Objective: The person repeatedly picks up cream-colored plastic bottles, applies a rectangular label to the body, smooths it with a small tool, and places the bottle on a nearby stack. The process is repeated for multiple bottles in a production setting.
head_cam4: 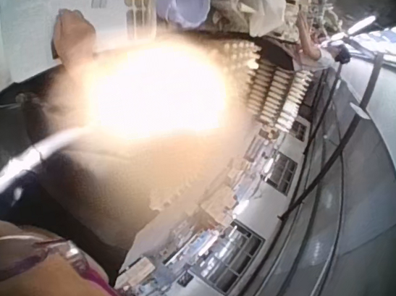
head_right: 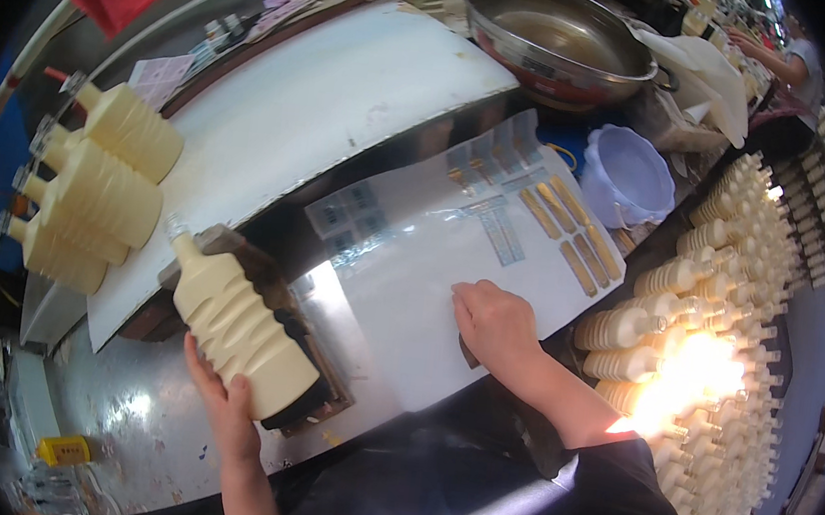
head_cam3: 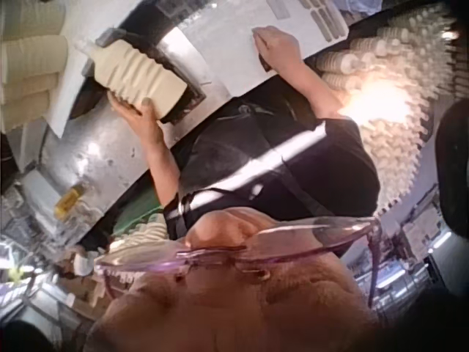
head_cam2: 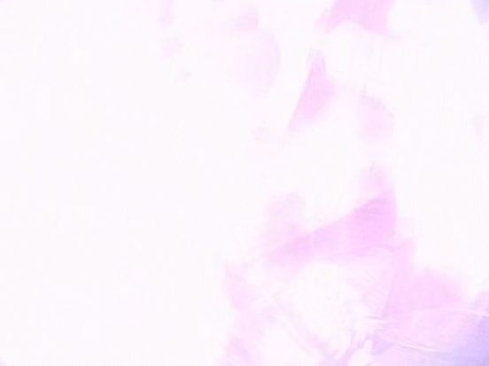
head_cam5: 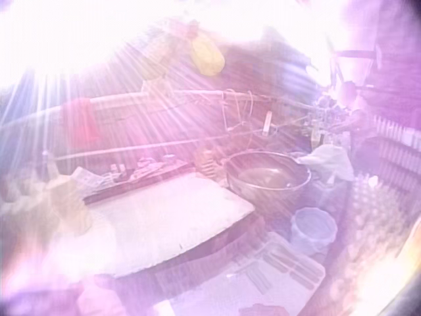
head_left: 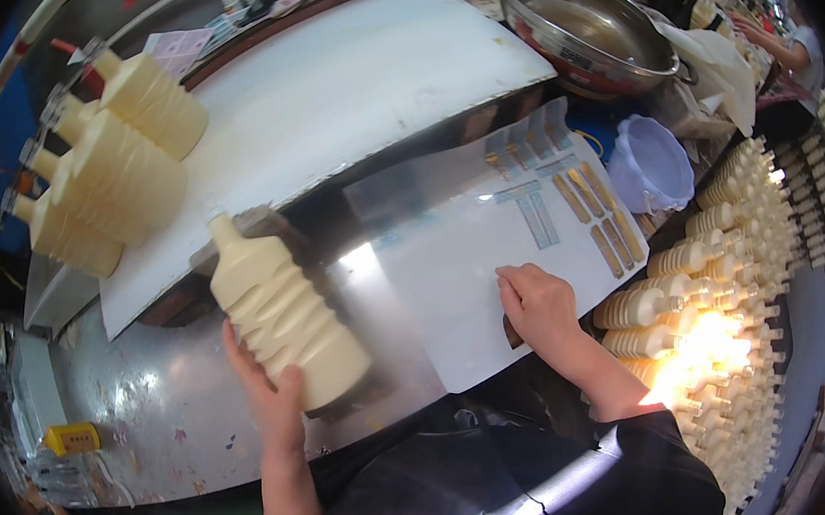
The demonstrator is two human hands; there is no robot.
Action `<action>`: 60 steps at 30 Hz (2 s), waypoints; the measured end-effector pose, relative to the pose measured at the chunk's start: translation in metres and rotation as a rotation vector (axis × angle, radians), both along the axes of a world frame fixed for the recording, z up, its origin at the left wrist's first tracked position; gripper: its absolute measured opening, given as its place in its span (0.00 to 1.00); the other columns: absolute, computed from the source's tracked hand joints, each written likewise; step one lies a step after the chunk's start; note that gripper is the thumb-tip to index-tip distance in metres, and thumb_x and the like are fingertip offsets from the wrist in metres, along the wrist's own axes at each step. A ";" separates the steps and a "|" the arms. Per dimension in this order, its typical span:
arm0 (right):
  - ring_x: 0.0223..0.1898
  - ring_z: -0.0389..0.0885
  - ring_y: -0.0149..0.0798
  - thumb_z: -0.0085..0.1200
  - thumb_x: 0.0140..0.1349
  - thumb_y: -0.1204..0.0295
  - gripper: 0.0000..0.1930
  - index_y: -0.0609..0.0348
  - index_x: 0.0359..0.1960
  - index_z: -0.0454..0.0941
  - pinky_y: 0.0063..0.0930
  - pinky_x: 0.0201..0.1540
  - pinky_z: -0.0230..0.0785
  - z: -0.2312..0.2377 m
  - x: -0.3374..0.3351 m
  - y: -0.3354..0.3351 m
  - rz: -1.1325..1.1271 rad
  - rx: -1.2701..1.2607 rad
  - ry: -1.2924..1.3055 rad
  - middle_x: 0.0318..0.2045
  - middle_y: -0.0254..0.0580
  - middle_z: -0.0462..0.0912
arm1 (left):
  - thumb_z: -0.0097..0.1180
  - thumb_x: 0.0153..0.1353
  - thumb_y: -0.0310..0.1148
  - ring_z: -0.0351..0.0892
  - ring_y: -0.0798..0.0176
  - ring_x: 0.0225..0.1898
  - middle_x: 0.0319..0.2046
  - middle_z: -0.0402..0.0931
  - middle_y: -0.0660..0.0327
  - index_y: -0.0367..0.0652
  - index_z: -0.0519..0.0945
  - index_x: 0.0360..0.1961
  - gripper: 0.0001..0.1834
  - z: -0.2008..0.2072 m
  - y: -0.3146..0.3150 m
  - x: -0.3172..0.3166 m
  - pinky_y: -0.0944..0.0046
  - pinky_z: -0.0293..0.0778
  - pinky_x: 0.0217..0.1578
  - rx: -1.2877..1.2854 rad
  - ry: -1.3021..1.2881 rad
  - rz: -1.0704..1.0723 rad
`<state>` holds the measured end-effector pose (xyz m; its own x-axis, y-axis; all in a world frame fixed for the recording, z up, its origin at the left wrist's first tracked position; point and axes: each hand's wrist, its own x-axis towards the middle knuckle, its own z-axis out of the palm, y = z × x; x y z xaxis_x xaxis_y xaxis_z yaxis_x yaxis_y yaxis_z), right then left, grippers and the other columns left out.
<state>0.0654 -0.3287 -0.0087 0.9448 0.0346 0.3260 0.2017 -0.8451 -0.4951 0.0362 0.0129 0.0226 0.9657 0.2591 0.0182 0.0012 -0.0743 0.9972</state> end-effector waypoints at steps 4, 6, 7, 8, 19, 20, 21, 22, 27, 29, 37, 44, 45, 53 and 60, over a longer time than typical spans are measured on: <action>0.28 0.84 0.52 0.58 0.62 0.74 0.10 0.58 0.44 0.85 0.42 0.33 0.79 0.004 -0.002 -0.028 -0.082 -0.103 -0.036 0.30 0.45 0.81 | 0.53 0.62 0.32 0.53 0.46 0.76 0.76 0.51 0.44 0.46 0.43 0.81 0.49 0.008 -0.004 -0.005 0.48 0.47 0.76 0.076 0.013 0.119; 0.29 0.84 0.52 0.57 0.63 0.74 0.11 0.58 0.47 0.85 0.43 0.33 0.79 0.003 0.003 -0.046 -0.214 -0.181 -0.006 0.32 0.45 0.81 | 0.54 0.64 0.35 0.53 0.46 0.76 0.75 0.51 0.45 0.44 0.44 0.81 0.48 0.014 -0.007 -0.005 0.47 0.46 0.76 0.178 -0.058 0.127; 0.30 0.84 0.52 0.56 0.63 0.73 0.12 0.58 0.47 0.84 0.43 0.34 0.79 0.004 0.004 -0.050 -0.224 -0.200 0.027 0.32 0.45 0.81 | 0.55 0.65 0.37 0.52 0.46 0.77 0.75 0.51 0.46 0.39 0.46 0.79 0.47 0.019 -0.009 -0.004 0.46 0.46 0.76 0.279 -0.093 0.154; 0.30 0.85 0.52 0.56 0.64 0.73 0.12 0.59 0.47 0.84 0.44 0.34 0.79 0.005 0.004 -0.055 -0.234 -0.220 0.060 0.33 0.46 0.81 | 0.56 0.66 0.38 0.53 0.47 0.76 0.75 0.53 0.46 0.39 0.48 0.79 0.45 0.021 -0.012 -0.003 0.46 0.47 0.76 0.363 -0.162 0.172; 0.34 0.87 0.55 0.50 0.65 0.72 0.15 0.59 0.52 0.82 0.47 0.37 0.81 -0.002 -0.013 -0.101 -0.419 -0.318 0.215 0.38 0.51 0.84 | 0.61 0.64 0.34 0.68 0.38 0.65 0.65 0.67 0.41 0.31 0.66 0.65 0.32 0.051 -0.069 -0.019 0.44 0.64 0.66 0.842 -0.543 -0.147; 0.35 0.87 0.55 0.50 0.65 0.73 0.16 0.58 0.52 0.82 0.48 0.38 0.81 -0.002 -0.009 -0.107 -0.417 -0.303 0.204 0.38 0.51 0.84 | 0.62 0.63 0.32 0.71 0.38 0.63 0.63 0.70 0.41 0.31 0.68 0.63 0.30 0.054 -0.074 -0.016 0.45 0.67 0.65 0.862 -0.547 -0.239; 0.36 0.87 0.55 0.50 0.65 0.73 0.16 0.57 0.53 0.82 0.49 0.39 0.81 -0.004 -0.006 -0.112 -0.419 -0.291 0.197 0.39 0.51 0.84 | 0.64 0.60 0.27 0.74 0.39 0.61 0.59 0.74 0.43 0.33 0.72 0.59 0.26 0.058 -0.088 -0.012 0.46 0.69 0.62 0.781 -0.537 -0.289; 0.36 0.87 0.55 0.49 0.64 0.73 0.17 0.56 0.53 0.82 0.50 0.40 0.81 -0.003 -0.002 -0.113 -0.417 -0.283 0.184 0.39 0.51 0.84 | 0.65 0.56 0.25 0.76 0.40 0.58 0.56 0.76 0.44 0.34 0.76 0.56 0.25 0.056 -0.094 -0.009 0.47 0.72 0.59 0.754 -0.550 -0.327; 0.36 0.84 0.56 0.51 0.64 0.72 0.18 0.53 0.55 0.81 0.49 0.40 0.78 -0.019 0.022 -0.122 -0.415 -0.283 0.126 0.35 0.50 0.83 | 0.64 0.54 0.20 0.81 0.45 0.52 0.49 0.79 0.46 0.35 0.81 0.46 0.17 0.052 -0.120 -0.007 0.53 0.77 0.53 0.649 -0.575 -0.573; 0.36 0.85 0.56 0.51 0.64 0.73 0.18 0.55 0.54 0.81 0.49 0.40 0.78 -0.023 0.026 -0.120 -0.386 -0.366 0.172 0.35 0.51 0.83 | 0.66 0.52 0.20 0.83 0.47 0.48 0.46 0.81 0.49 0.37 0.83 0.43 0.15 0.051 -0.123 -0.011 0.54 0.79 0.49 0.657 -0.574 -0.586; 0.37 0.86 0.59 0.49 0.62 0.75 0.18 0.57 0.53 0.83 0.54 0.41 0.78 -0.027 0.023 -0.121 -0.389 -0.311 0.212 0.36 0.56 0.85 | 0.66 0.53 0.21 0.85 0.48 0.43 0.41 0.83 0.50 0.38 0.84 0.42 0.14 0.046 -0.114 -0.019 0.56 0.79 0.44 0.634 -0.550 -0.603; 0.39 0.87 0.60 0.46 0.62 0.75 0.19 0.58 0.54 0.81 0.56 0.44 0.78 -0.013 0.028 -0.109 -0.349 -0.349 0.270 0.36 0.59 0.87 | 0.67 0.53 0.22 0.84 0.49 0.38 0.37 0.84 0.54 0.42 0.84 0.42 0.14 0.048 -0.106 -0.026 0.54 0.80 0.38 0.589 -0.510 -0.641; 0.39 0.87 0.60 0.46 0.62 0.75 0.20 0.58 0.54 0.81 0.56 0.44 0.77 -0.017 0.025 -0.109 -0.332 -0.341 0.224 0.36 0.58 0.87 | 0.68 0.53 0.23 0.84 0.49 0.38 0.36 0.84 0.54 0.42 0.84 0.42 0.14 0.046 -0.106 -0.027 0.54 0.80 0.38 0.588 -0.528 -0.639; 0.35 0.86 0.58 0.50 0.63 0.74 0.20 0.63 0.55 0.80 0.53 0.40 0.79 -0.006 -0.022 -0.085 -0.263 -0.474 0.353 0.30 0.57 0.85 | 0.64 0.61 0.27 0.84 0.50 0.41 0.38 0.82 0.56 0.42 0.82 0.45 0.11 0.042 -0.090 -0.036 0.53 0.78 0.40 0.551 -0.535 -0.690; 0.36 0.86 0.57 0.55 0.59 0.75 0.24 0.59 0.59 0.77 0.50 0.40 0.79 0.008 -0.076 -0.065 -0.184 -0.347 0.260 0.33 0.54 0.84 | 0.69 0.53 0.26 0.85 0.51 0.38 0.36 0.84 0.58 0.45 0.85 0.42 0.14 0.039 -0.091 -0.039 0.54 0.80 0.38 0.533 -0.546 -0.678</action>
